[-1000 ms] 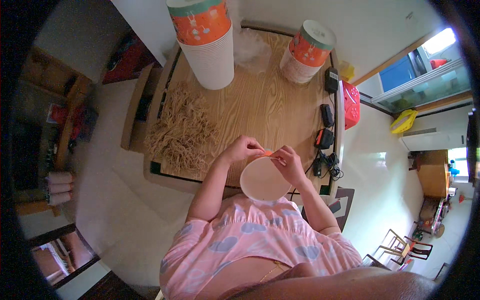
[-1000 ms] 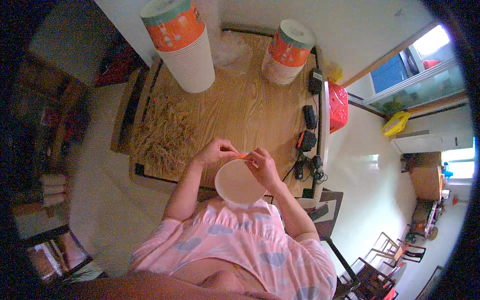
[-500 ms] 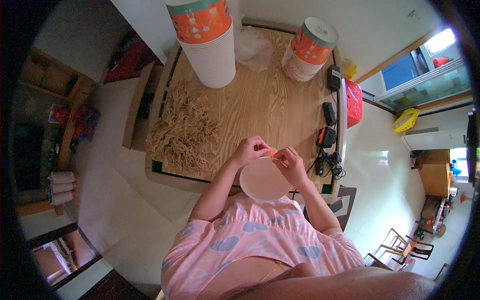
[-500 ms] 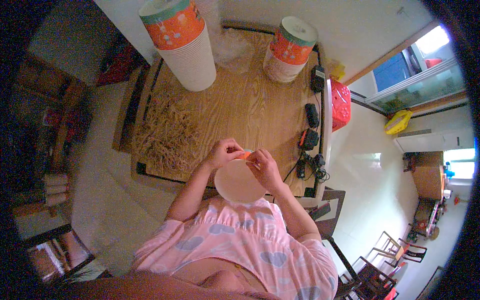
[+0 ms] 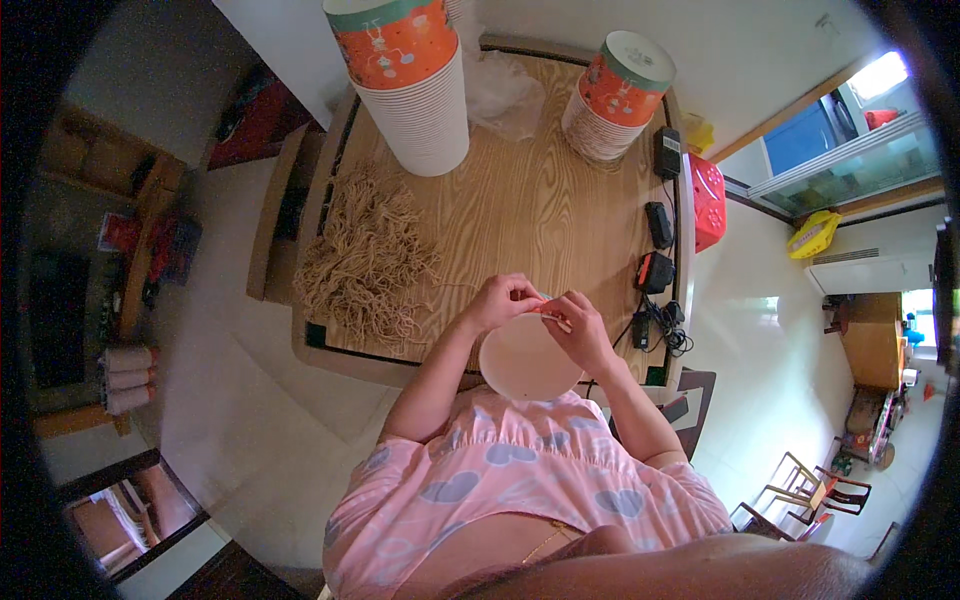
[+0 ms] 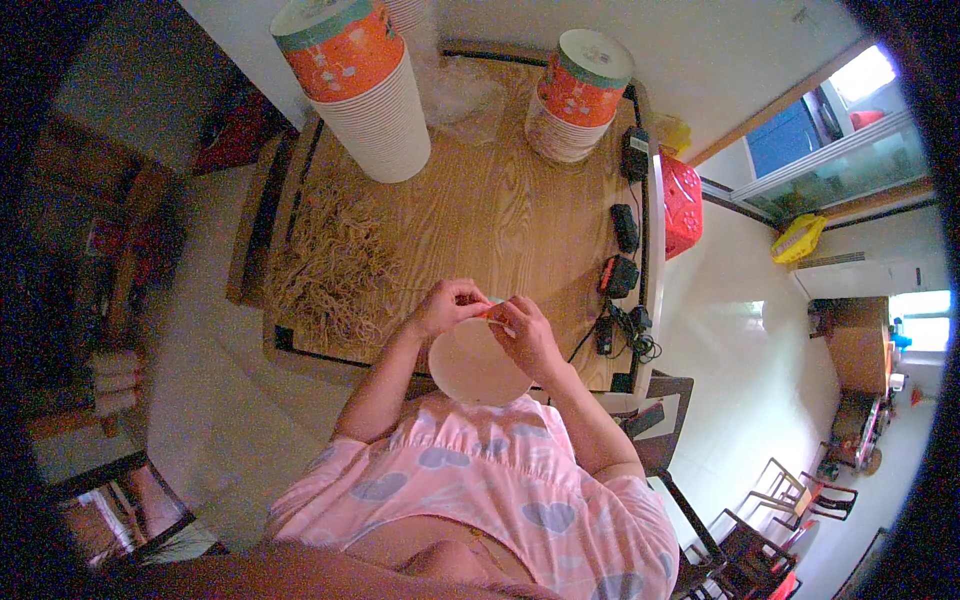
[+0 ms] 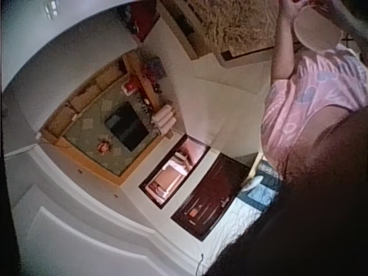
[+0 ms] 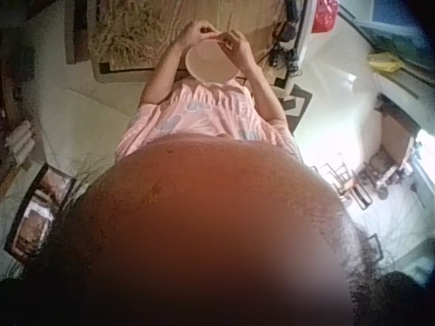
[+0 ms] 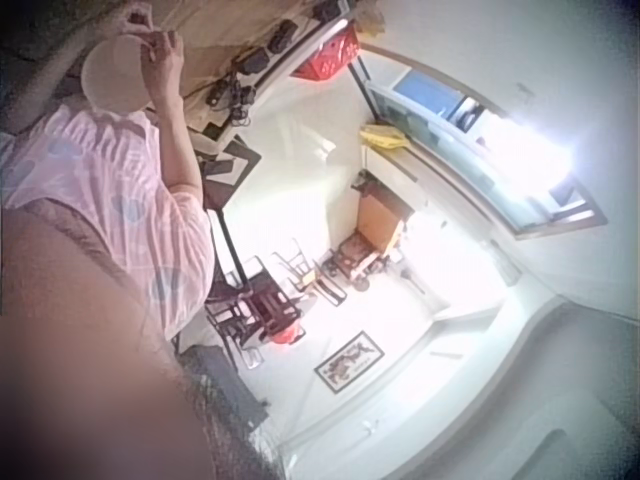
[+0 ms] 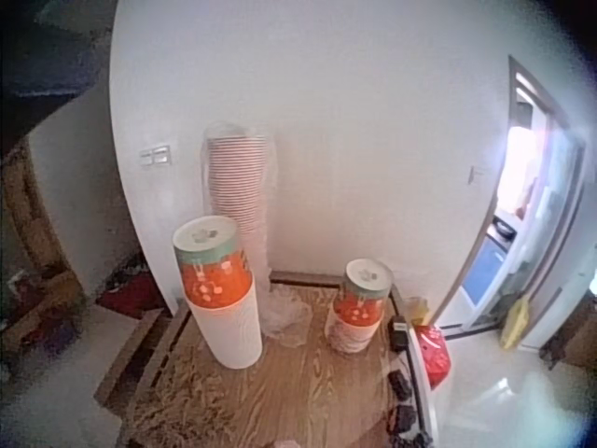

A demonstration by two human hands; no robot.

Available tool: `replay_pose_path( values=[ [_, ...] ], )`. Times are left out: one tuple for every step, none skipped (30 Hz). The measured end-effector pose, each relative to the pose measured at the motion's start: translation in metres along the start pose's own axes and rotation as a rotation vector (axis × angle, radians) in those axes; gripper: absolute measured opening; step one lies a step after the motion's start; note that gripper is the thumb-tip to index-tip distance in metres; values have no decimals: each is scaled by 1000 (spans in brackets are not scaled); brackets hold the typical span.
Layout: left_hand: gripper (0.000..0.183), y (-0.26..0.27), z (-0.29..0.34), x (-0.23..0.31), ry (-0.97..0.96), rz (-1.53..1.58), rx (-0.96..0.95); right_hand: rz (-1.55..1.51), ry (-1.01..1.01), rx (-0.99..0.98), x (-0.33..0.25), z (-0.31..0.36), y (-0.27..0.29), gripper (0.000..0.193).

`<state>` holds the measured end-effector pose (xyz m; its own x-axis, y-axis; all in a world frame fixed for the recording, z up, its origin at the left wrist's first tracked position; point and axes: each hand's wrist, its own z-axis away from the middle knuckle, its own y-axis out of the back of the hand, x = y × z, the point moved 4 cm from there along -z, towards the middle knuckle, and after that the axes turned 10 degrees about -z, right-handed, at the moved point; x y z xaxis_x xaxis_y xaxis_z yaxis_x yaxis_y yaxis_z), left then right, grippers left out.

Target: Unravelling a tangled mass of brown packaging filler and placing individual strands into a paper cup.

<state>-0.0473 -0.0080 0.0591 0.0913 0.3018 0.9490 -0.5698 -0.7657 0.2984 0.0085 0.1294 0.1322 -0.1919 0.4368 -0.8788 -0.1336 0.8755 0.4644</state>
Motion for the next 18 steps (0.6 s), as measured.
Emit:
replay_pose_path(
  values=[
    [6, 0, 0, 1, -1, 0, -1, 7, 37, -8, -1, 0, 0, 10],
    [6, 0, -1, 2, -7, -4, 8, 8, 37, -7, -1, 0, 1, 10],
    [6, 0, -2, 4, -13, -9, 16, 21, 36, -12, -2, -1, 1, 11],
    [6, 1, -2, 6, -13, -10, 16, 34, 35, -17, -2, -1, 2, 11],
    [6, 2, -2, 8, -18, -44, 38, 34, 35, -16, -1, -1, 2, 11],
    [7, 3, -2, 10, -23, -79, 61, 4, -1, -29, 1, -1, 2, 11],
    [7, 3, -2, 11, -24, -80, 61, -26, -37, -41, 3, -1, 2, 11],
    [7, 4, -2, 12, -19, -101, 102, -26, -36, -40, 2, -2, 2, 11],
    [7, 5, -2, 13, -13, -122, 144, -26, -46, -45, 2, -3, 3, 12],
    [7, 6, -2, 14, -14, -124, 144, -26, -56, -50, 2, -3, 3, 14],
    [7, 7, -2, 16, -26, -162, 155, -27, -54, -49, 1, -3, 2, 14],
    [6, 9, -3, 23, -40, -198, 164, -74, -110, 0, 4, -2, 4, 14],
    [6, 11, -2, 29, -44, -200, 163, -122, -165, 49, 6, -2, 6, 15],
    [7, 15, 0, 34, 16, -293, 215, -121, -163, 53, 11, -1, 7, 15],
    [7, 20, 4, 38, 80, -388, 270, -86, -189, 132, 16, -2, 11, 15],
    [7, 23, 6, 39, 79, -391, 274, -51, -215, 212, 19, -2, 17, 15],
    [11, 27, 9, 43, -1, -502, 316, 7, -274, 193, 23, 0, 22, 12],
    [17, 29, 12, 48, -83, -612, 355, 7, -270, 193, 29, 3, 23, 12]
  ],
)
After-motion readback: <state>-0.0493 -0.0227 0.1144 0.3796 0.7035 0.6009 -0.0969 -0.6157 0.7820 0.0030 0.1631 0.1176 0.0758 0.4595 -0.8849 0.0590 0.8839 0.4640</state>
